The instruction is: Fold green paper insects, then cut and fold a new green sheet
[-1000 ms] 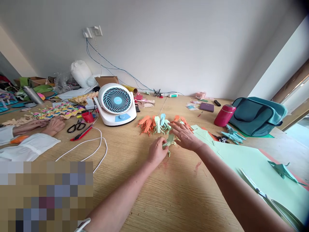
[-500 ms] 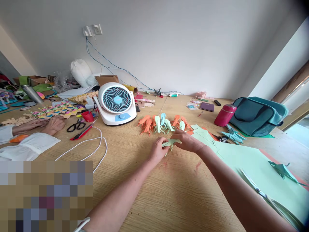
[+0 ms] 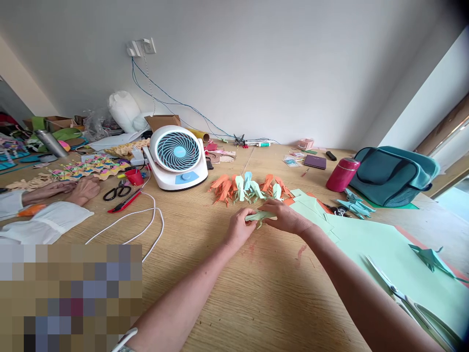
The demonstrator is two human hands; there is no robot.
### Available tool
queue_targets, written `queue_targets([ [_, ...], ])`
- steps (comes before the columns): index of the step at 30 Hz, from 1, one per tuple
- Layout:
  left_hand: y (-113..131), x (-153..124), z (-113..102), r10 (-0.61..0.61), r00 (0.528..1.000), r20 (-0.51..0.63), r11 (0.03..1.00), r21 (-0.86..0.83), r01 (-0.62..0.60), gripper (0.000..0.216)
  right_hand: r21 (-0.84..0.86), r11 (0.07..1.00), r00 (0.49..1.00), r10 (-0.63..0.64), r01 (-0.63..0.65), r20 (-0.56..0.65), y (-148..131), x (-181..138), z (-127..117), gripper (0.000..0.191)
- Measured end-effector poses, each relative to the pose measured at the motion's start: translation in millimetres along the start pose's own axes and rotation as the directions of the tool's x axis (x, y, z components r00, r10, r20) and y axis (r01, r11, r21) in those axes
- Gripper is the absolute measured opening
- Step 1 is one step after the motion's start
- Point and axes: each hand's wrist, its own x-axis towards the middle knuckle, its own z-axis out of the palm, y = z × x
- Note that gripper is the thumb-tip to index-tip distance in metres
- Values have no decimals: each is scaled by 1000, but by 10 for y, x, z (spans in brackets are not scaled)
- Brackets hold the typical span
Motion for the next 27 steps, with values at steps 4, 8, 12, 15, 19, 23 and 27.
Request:
queue_targets([
  [4,19,-5,-8,8,1000,9,1000,-18,-7,20,44,995,996,91,-90,-10,5,-18,-13,18],
  [8,33,-10,-18,-4,1000,9,999,-39,4,18,63,993,994,104,-102,-22,17,-22,4,17],
  [12,11,-11,-12,-37,999,3,997,-62,37,18,83,989,990,130,-126,-52,4,-28,38,17],
  [15,-27,-6,7,-63,998,0,995,-83,62,18,89,984,983,161,-153,-85,-27,-38,64,16],
  [19,-78,6,32,-86,996,0,991,-101,85,17,85,982,976,178,-168,-129,-60,-55,111,15],
  [23,-91,11,28,-76,997,11,991,-111,77,19,81,983,972,179,-168,-156,-62,-68,162,13],
  [27,-54,6,-2,-38,999,18,994,-101,40,20,82,982,968,183,-171,-171,-74,-73,184,12],
])
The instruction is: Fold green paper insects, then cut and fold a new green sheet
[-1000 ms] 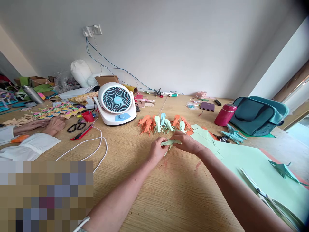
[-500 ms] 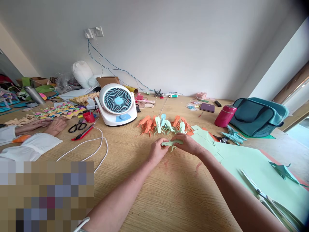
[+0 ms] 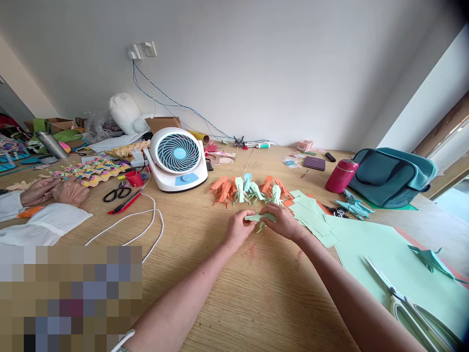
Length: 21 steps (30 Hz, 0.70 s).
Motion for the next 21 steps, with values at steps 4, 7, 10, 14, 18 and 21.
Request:
queue_targets([
  [4,40,-5,-31,36,999,20,999,29,-37,18,9,1000,1000,-3,3,4,-32,-11,7,13],
  [7,50,-8,-51,140,988,63,978,148,-148,25,19,1000,1000,-7,7,4,-58,-20,30,14],
  [10,63,-18,-62,228,965,130,915,310,-258,33,29,1000,1000,-5,6,-8,-86,-25,64,15],
  [14,127,-41,-74,262,952,160,783,541,-306,29,39,999,1000,0,1,-27,-116,-19,84,14],
  [18,194,-63,-67,316,932,181,651,672,-351,17,43,999,999,11,-9,-41,-125,-20,80,12],
  [21,201,-74,-37,291,933,212,595,723,-350,17,50,999,999,5,-3,-40,-126,-35,94,13],
])
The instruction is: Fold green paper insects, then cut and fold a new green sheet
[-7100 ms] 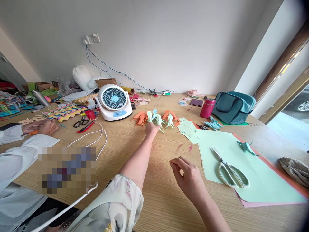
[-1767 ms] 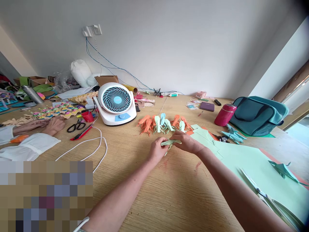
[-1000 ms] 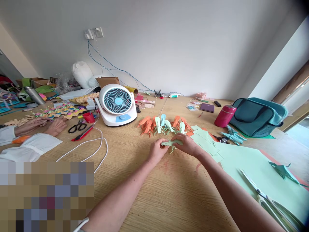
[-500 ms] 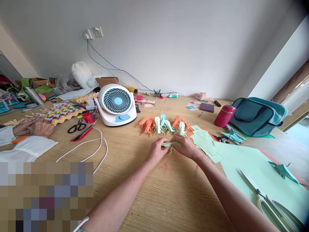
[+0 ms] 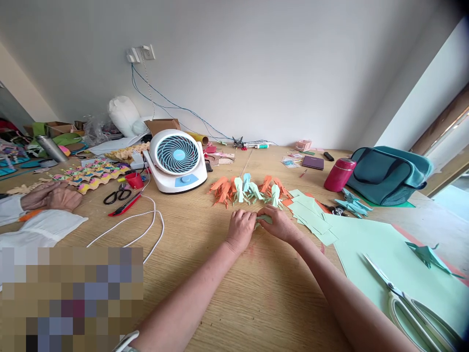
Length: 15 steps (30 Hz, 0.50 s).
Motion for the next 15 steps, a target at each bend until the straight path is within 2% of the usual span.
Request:
queue_targets([
  [3,11,-7,22,-1,1000,30,1000,26,0,21,12,1000,1000,1,-1,-5,-3,-11,25,13],
  [15,-21,-27,79,-9,999,31,1000,14,8,30,55,997,998,58,-56,-37,-17,11,53,4],
])
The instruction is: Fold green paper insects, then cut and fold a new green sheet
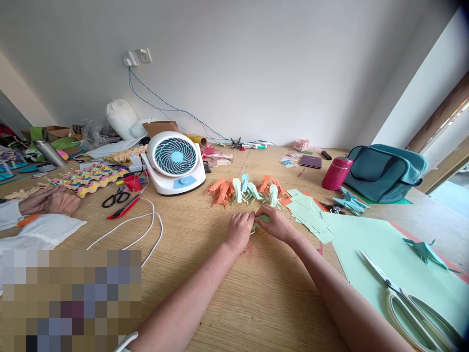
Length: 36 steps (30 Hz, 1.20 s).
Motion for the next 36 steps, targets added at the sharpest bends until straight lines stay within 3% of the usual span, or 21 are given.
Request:
queue_targets([
  [15,-39,2,98,52,998,-19,999,10,-52,34,43,999,1000,2,-1,-10,-40,-27,-31,5],
  [24,15,24,-39,89,996,9,989,116,-90,32,63,998,1000,-12,13,-7,-31,-38,-63,7],
  [29,84,34,-119,52,998,45,988,147,-58,28,70,997,1000,-9,10,-4,-47,-46,-77,8],
  [36,98,22,-113,54,997,51,981,182,-63,40,78,997,1000,-23,23,0,-25,-50,-82,8],
])
